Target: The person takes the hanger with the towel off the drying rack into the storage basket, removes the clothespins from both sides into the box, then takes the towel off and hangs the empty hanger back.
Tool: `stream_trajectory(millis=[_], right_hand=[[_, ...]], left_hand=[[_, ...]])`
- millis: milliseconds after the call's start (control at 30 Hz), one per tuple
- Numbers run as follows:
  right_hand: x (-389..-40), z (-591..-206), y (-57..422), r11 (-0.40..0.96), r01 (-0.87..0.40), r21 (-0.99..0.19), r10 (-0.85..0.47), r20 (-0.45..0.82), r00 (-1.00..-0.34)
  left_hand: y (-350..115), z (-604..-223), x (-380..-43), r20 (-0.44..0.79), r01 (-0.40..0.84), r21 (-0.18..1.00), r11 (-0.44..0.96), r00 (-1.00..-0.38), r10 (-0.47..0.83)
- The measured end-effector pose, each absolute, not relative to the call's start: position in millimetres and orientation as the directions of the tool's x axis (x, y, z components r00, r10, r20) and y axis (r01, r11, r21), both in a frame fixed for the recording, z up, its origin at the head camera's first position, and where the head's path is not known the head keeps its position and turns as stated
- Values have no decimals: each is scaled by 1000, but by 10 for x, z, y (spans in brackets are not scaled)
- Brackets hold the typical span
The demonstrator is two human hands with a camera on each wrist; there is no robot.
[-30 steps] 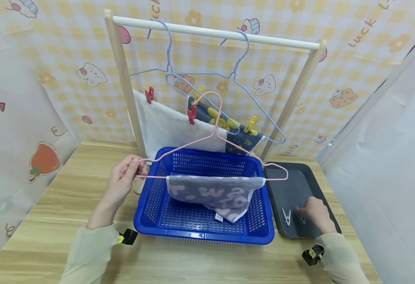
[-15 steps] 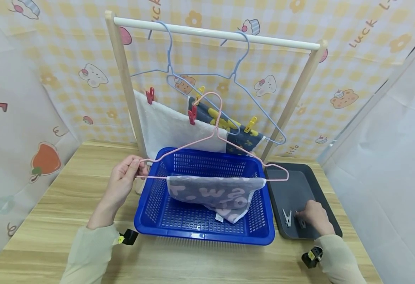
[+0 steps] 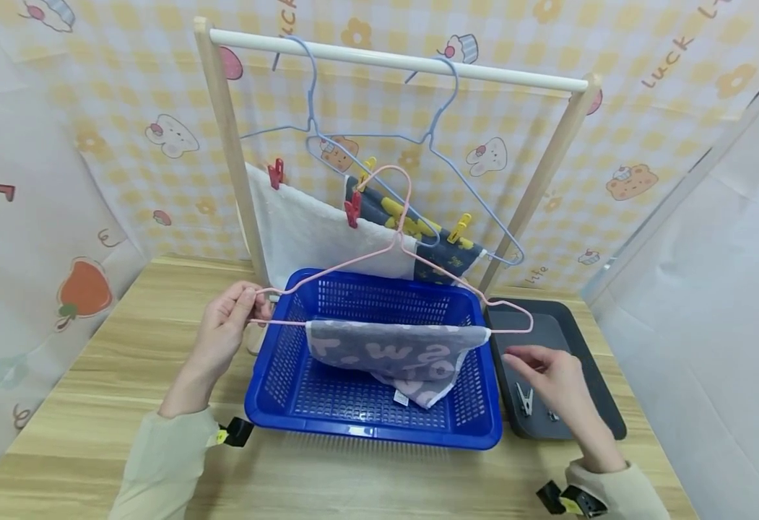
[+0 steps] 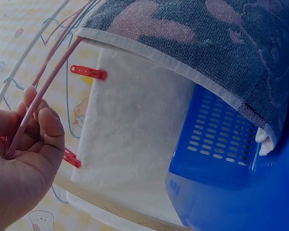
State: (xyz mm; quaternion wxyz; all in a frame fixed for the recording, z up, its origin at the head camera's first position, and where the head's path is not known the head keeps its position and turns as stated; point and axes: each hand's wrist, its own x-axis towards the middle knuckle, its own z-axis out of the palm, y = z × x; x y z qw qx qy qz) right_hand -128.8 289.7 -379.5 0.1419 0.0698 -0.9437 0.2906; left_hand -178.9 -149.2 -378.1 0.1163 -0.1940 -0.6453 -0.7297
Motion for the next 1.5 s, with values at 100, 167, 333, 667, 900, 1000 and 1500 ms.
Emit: stream_trajectory(millis=[100, 167, 333, 667, 900, 1000, 1500], right_hand=[[-1249, -3758, 2681, 757, -221, -615, -32, 304, -952], [-1253, -3751, 2575, 728, -215, -651, -11, 303, -953], [-1297, -3767, 2431, 698, -236, -676, 34, 361, -932], [-1286, -3859, 2416, 671, -398, -625, -95, 460, -883], [-1274, -3983, 2436, 619, -553, -557, -293, 489, -821], [-1276, -3997, 2445, 623, -588, -516, -372, 466, -803], [-1329, -3825, 2305, 391, -237, -889, 46, 276, -960]], left_hand=[[-1482, -3772, -1789, 434, 420, 897, -139, -897, 83], [-1479, -3769, -1785, 431, 418, 898, -137, -899, 82], [-1476, -3758, -1768, 429, 418, 898, -137, -901, 66], [-1453, -3669, -1726, 407, 412, 899, -152, -911, -62], [-1476, -3621, -1716, 367, 387, 899, -203, -921, -130], [-1499, -3605, -1725, 379, 400, 887, -230, -916, -133], [-1502, -3587, -1729, 399, 418, 886, -202, -908, -130]])
